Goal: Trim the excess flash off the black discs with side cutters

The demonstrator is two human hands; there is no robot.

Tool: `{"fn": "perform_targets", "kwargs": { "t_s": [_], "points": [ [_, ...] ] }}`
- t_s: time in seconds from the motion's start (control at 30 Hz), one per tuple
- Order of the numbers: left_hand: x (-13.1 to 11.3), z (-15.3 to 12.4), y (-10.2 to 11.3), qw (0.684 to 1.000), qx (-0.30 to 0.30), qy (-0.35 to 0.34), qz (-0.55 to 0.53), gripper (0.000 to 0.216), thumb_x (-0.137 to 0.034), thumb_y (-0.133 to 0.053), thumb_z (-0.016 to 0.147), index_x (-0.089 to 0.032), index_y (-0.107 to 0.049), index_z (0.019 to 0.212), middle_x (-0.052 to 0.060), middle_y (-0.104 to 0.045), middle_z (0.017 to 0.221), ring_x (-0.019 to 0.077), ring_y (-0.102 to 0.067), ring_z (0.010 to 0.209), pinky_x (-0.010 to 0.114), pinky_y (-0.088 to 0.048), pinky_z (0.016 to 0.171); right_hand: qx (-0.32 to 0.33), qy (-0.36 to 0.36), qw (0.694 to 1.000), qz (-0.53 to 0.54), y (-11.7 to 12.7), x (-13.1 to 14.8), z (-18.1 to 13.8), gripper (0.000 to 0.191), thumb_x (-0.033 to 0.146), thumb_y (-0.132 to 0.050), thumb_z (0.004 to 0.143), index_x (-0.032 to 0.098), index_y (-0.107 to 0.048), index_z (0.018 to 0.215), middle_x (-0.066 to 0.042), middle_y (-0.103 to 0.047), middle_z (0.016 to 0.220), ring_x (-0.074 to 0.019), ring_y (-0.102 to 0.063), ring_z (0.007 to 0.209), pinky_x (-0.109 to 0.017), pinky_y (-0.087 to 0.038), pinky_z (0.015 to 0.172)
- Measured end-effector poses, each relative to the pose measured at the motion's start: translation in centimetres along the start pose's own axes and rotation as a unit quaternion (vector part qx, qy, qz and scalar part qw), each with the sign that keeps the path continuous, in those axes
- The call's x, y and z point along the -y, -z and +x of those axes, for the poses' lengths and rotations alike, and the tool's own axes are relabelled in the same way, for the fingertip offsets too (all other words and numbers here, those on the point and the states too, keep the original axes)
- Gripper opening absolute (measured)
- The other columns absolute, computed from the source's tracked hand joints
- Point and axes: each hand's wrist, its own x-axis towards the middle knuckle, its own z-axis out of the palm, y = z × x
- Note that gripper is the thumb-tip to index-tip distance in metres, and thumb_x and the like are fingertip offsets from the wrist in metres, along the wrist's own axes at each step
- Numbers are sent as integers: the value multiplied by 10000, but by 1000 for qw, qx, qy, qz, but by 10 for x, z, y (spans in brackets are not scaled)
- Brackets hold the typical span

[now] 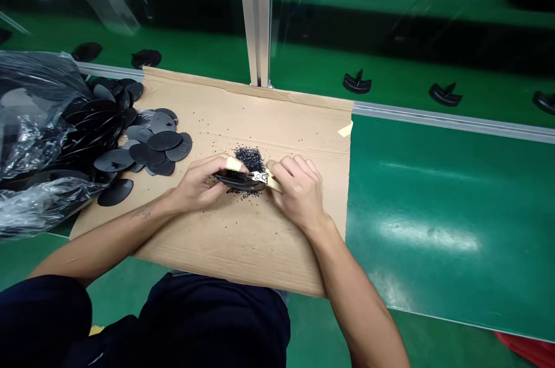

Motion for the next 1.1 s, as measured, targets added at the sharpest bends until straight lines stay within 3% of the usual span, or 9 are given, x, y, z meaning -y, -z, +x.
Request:
{"fn": "perform_targets", "kwargs": {
  "t_s": [1.1],
  "points": [
    [-2, -3, -6, 999, -28, 0, -39, 132, -177, -634, 952, -171, -673, 1078, 55, -750, 947, 137, -704, 855, 263, -585, 762, -84, 64, 983, -150, 4, 16, 3, 170, 160, -569, 985, 190, -685, 865, 13, -517, 598, -150, -382, 616, -316, -264, 593]
  ]
}}
